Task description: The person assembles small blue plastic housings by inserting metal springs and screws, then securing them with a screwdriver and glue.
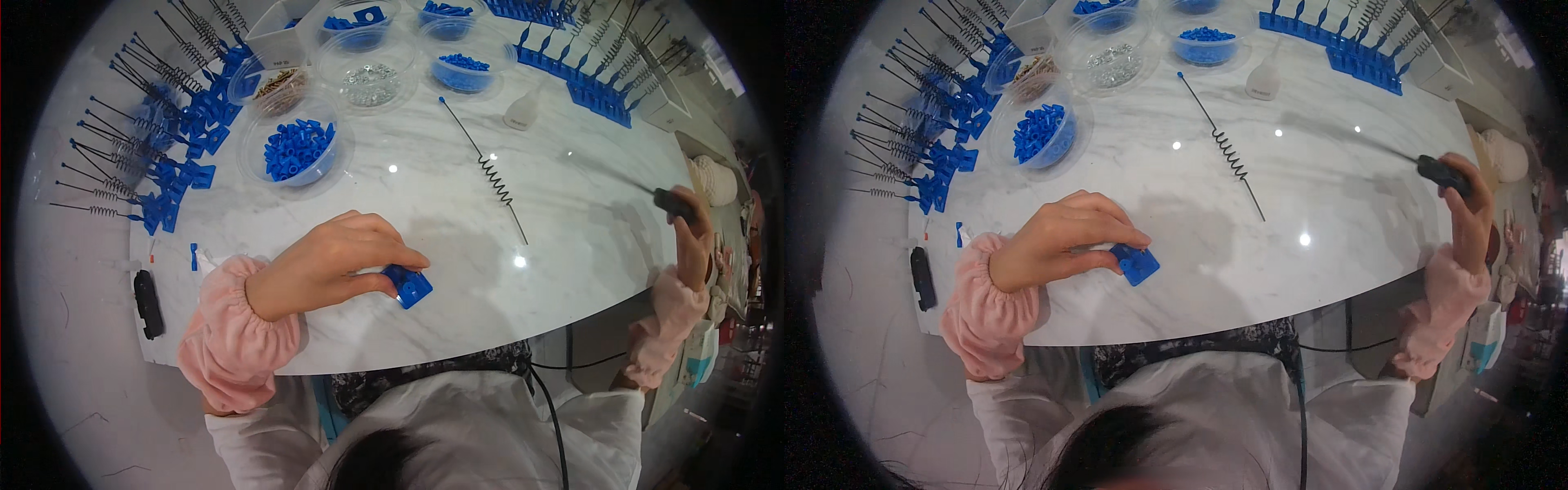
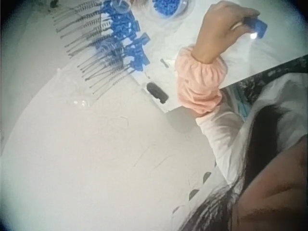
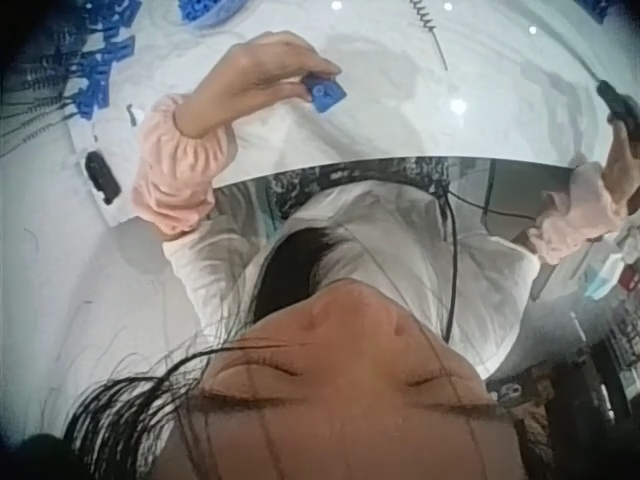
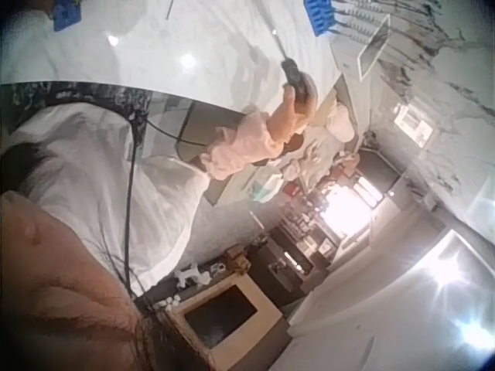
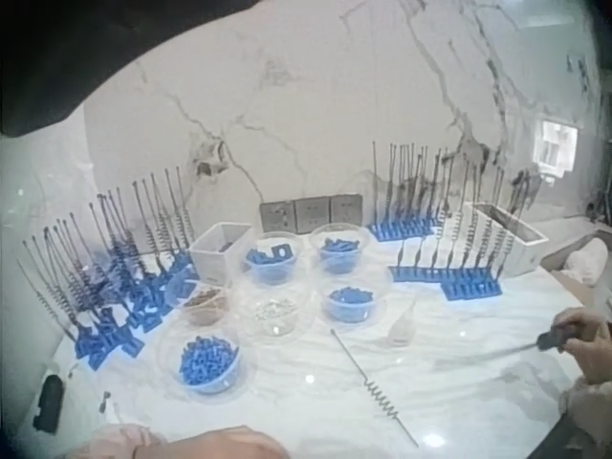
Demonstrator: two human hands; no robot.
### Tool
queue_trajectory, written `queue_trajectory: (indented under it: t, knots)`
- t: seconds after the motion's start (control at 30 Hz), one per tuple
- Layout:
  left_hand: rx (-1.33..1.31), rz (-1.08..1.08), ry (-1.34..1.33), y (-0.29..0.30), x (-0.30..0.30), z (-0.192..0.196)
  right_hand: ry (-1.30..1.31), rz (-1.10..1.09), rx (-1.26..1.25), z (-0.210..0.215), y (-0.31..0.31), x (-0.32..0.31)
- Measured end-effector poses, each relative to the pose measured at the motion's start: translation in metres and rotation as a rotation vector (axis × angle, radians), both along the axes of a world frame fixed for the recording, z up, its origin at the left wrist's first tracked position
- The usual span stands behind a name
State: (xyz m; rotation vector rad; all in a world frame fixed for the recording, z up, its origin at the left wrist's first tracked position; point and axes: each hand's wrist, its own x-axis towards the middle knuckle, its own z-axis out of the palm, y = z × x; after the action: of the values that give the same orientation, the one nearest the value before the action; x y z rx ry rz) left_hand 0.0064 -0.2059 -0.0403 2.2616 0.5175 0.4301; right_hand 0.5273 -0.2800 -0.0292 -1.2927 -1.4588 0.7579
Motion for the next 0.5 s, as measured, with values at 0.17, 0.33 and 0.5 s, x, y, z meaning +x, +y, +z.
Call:
queue_trajectory:
  t: [0.17, 0.33, 0.5]
  knots:
    - [-0.008, -0.028, 0.051, 0.000, -0.003, 0.004, -0.269, 0.339, 0.003, 0.027, 0.052, -0.060]
    - [-0.046, 0.004, 0.082, -0.001, -0.003, 0.009, -0.272, 0.574, -0.044, 0.028, 0.084, -0.098]
    - [-0.046, 0.001, 0.063, -0.001, -0.005, 0.005, -0.213, 0.553, -0.124, 0.013, 0.084, -0.107]
